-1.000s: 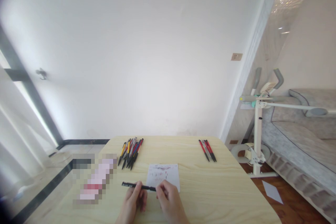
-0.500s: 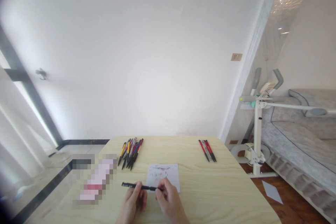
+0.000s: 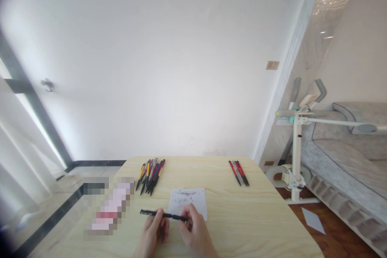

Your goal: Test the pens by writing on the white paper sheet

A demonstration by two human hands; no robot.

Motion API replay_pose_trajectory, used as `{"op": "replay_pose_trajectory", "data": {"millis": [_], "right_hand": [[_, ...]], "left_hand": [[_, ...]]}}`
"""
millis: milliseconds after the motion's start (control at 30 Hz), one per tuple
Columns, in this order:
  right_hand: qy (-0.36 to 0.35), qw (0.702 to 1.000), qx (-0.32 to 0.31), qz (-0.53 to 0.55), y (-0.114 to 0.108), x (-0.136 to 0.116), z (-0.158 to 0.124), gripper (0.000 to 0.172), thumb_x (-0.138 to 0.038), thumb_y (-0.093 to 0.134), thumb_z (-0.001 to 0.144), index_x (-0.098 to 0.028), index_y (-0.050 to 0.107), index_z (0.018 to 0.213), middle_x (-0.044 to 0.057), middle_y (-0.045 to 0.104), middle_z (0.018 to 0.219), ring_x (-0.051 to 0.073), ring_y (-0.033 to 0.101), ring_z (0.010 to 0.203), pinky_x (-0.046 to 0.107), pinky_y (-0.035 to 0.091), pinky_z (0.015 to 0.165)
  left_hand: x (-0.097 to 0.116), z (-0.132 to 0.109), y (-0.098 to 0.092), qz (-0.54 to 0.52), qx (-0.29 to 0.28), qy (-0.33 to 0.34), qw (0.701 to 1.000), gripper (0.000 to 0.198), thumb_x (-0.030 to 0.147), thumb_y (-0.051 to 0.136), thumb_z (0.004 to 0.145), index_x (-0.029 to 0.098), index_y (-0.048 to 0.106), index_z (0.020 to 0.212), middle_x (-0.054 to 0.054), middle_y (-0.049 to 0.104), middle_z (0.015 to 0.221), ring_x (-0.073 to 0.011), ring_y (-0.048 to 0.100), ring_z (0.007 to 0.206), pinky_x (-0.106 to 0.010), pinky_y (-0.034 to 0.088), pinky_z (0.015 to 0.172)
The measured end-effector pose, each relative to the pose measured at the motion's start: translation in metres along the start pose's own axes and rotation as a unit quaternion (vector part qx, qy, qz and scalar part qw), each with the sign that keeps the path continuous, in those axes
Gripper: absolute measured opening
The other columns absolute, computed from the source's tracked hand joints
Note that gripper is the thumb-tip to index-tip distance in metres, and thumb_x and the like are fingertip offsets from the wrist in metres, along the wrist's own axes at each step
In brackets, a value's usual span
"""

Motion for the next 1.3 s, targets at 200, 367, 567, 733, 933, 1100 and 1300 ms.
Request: {"op": "replay_pose_trajectory", "data": {"millis": [200, 367, 567, 733, 933, 1100, 1300], "right_hand": [[-0.005, 1.000, 0.008, -0.003, 0.000, -0.001, 0.000, 0.014, -0.033, 0.051, 0.079, -0.020, 0.046, 0.082, -0.004, 0.046, 0.067, 0.009, 0.041, 0.053, 0.019, 0.033, 0.049], [0.040, 0.999, -0.005, 0.007, 0.000, -0.001, 0.000, 0.026, -0.043, 0.044, 0.084, -0.018, 0.050, 0.081, -0.003, 0.049, 0.063, 0.009, 0.043, 0.049, 0.019, 0.031, 0.045], [0.070, 0.997, 0.032, -0.027, 0.001, 0.009, 0.001, 0.047, -0.053, 0.035, 0.085, -0.015, 0.053, 0.063, -0.001, 0.049, 0.054, 0.010, 0.044, 0.047, 0.020, 0.032, 0.044], [0.073, 0.995, 0.036, -0.050, 0.000, 0.009, 0.000, 0.048, -0.053, 0.034, 0.086, -0.016, 0.053, 0.062, 0.000, 0.050, 0.054, 0.012, 0.047, 0.049, 0.021, 0.034, 0.046], [0.058, 0.997, 0.025, -0.050, -0.001, 0.002, 0.001, 0.041, -0.048, 0.037, 0.086, -0.017, 0.049, 0.061, -0.002, 0.048, 0.055, 0.010, 0.045, 0.049, 0.020, 0.032, 0.045], [0.056, 0.998, 0.010, -0.028, -0.001, 0.001, 0.000, 0.032, -0.043, 0.042, 0.085, -0.018, 0.048, 0.067, -0.004, 0.045, 0.055, 0.009, 0.042, 0.047, 0.019, 0.029, 0.044], [0.040, 0.999, 0.001, -0.003, -0.001, 0.001, -0.001, 0.020, -0.037, 0.045, 0.085, -0.019, 0.048, 0.076, -0.004, 0.044, 0.058, 0.009, 0.041, 0.048, 0.019, 0.028, 0.044]], "left_hand": [[-0.001, 0.000, 0.000, 0.004, 0.000, -0.003, 1.000, 0.053, 0.066, 0.054, 0.063, 0.018, 0.043, 0.042, 0.004, 0.046, 0.036, -0.0090, 0.041, 0.030, -0.022, 0.029, 0.033], [-0.005, 0.002, -0.002, 0.001, -0.009, -0.003, 1.000, 0.052, 0.065, 0.053, 0.064, 0.018, 0.042, 0.044, 0.003, 0.046, 0.036, -0.0086, 0.041, 0.031, -0.021, 0.029, 0.034], [-0.001, 0.001, 0.000, -0.024, -0.003, -0.001, 1.000, 0.051, 0.064, 0.055, 0.063, 0.019, 0.040, 0.044, 0.004, 0.045, 0.036, -0.0081, 0.040, 0.031, -0.021, 0.028, 0.033], [-0.003, 0.001, 0.000, -0.011, 0.001, -0.004, 1.000, 0.052, 0.066, 0.054, 0.062, 0.019, 0.039, 0.044, 0.004, 0.046, 0.036, -0.0080, 0.040, 0.030, -0.021, 0.029, 0.033], [-0.005, 0.003, -0.002, -0.023, -0.008, 0.000, 1.000, 0.050, 0.063, 0.054, 0.065, 0.019, 0.039, 0.046, 0.004, 0.046, 0.037, -0.0077, 0.040, 0.031, -0.020, 0.029, 0.033], [-0.003, 0.001, -0.001, -0.014, -0.009, 0.007, 1.000, 0.051, 0.063, 0.053, 0.066, 0.019, 0.041, 0.044, 0.004, 0.045, 0.036, -0.0077, 0.039, 0.031, -0.020, 0.028, 0.033], [-0.001, 0.000, 0.000, -0.007, -0.007, 0.002, 1.000, 0.052, 0.063, 0.054, 0.066, 0.018, 0.043, 0.043, 0.003, 0.045, 0.036, -0.0078, 0.040, 0.031, -0.020, 0.028, 0.034]]}}
Point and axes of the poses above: each hand's wrist, its own z-axis towards the middle knuckle, its own y-axis out of the palm, x = y × z, the point moved 4 cm from there along z, towards the middle knuckle
